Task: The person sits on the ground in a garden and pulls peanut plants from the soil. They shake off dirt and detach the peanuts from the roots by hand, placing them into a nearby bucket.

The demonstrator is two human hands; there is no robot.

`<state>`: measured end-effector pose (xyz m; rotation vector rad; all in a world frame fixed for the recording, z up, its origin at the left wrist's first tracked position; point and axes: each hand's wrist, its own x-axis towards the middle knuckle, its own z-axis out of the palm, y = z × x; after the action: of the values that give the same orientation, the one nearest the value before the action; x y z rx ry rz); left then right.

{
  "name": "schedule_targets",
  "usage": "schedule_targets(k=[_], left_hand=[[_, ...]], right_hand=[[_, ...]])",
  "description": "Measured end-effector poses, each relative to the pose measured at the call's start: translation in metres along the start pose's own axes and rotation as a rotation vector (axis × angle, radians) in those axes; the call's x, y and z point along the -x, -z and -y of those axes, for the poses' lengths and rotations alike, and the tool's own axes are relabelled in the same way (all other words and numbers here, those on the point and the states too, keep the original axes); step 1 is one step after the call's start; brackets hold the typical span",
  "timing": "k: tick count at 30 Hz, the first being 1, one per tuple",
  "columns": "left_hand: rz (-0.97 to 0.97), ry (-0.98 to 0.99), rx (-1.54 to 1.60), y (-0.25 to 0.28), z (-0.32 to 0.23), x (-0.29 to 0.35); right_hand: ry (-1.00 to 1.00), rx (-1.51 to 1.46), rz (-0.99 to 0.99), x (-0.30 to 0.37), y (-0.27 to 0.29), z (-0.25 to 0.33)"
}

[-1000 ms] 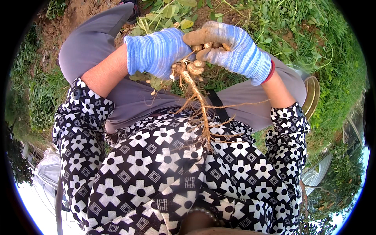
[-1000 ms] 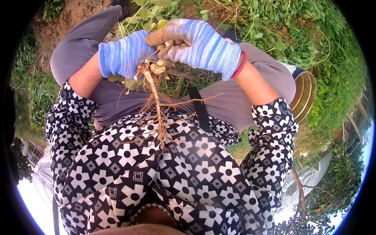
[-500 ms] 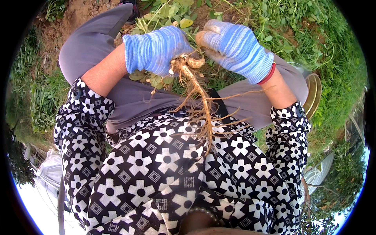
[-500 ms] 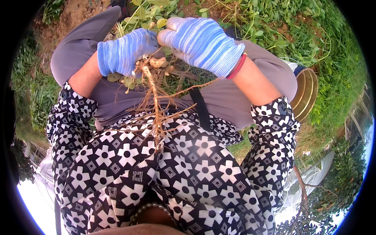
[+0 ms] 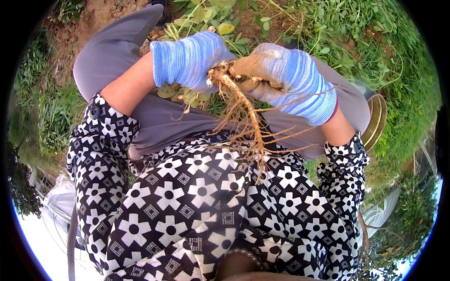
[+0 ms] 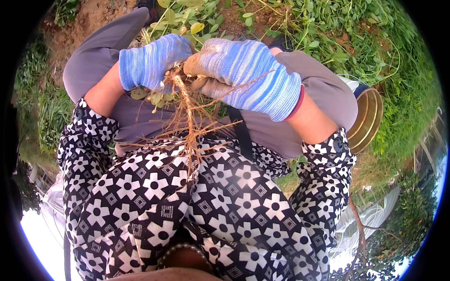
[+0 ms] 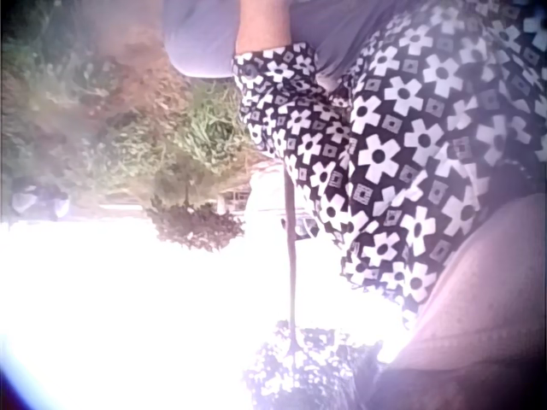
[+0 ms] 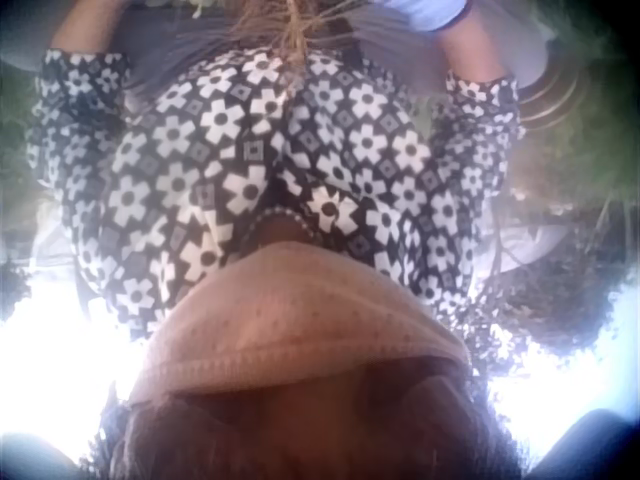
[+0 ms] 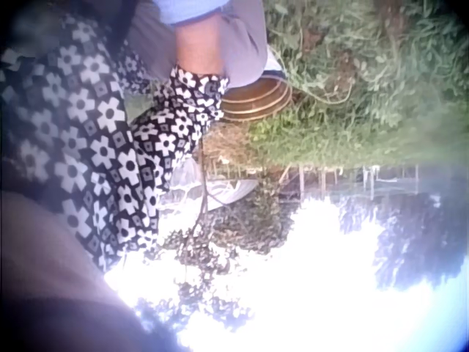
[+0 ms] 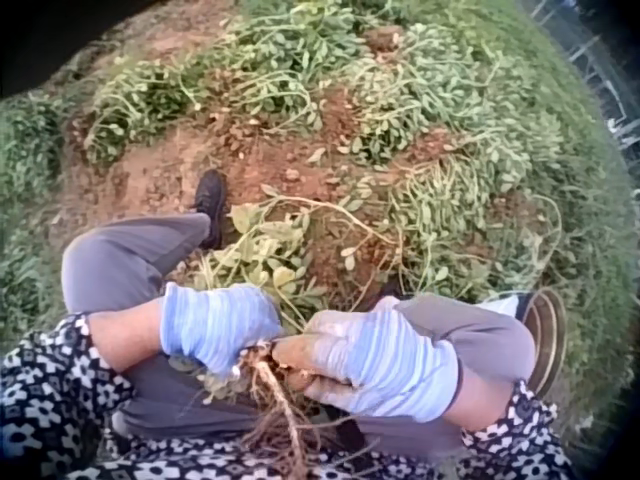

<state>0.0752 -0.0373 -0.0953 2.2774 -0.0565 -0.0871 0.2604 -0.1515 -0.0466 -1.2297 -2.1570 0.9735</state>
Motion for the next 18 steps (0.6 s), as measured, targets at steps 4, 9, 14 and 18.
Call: schedule_targets(k=[4, 9, 14, 18], left_hand=[[0.070, 0.073, -0.057, 0.000, -0.001, -0.003], [0.117, 0.089, -0.064, 0.000, 0.001, -0.007], [0.129, 0.089, -0.089, -0.003, 0.002, -0.009], [0.285, 0.238, -0.001, 0.005, -0.005, -0.014]], right_hand=[[-0.132, 0.204, -0.049, -0.003, -0.001, 0.009], [-0.223, 0.060, -0.132, -0.001, -0.012, 0.000], [-0.189, 0.100, -0.101, -0.003, -0.008, -0.003], [-0.229, 0.153, -0.067, -0.006, 0.003, 0.002]])
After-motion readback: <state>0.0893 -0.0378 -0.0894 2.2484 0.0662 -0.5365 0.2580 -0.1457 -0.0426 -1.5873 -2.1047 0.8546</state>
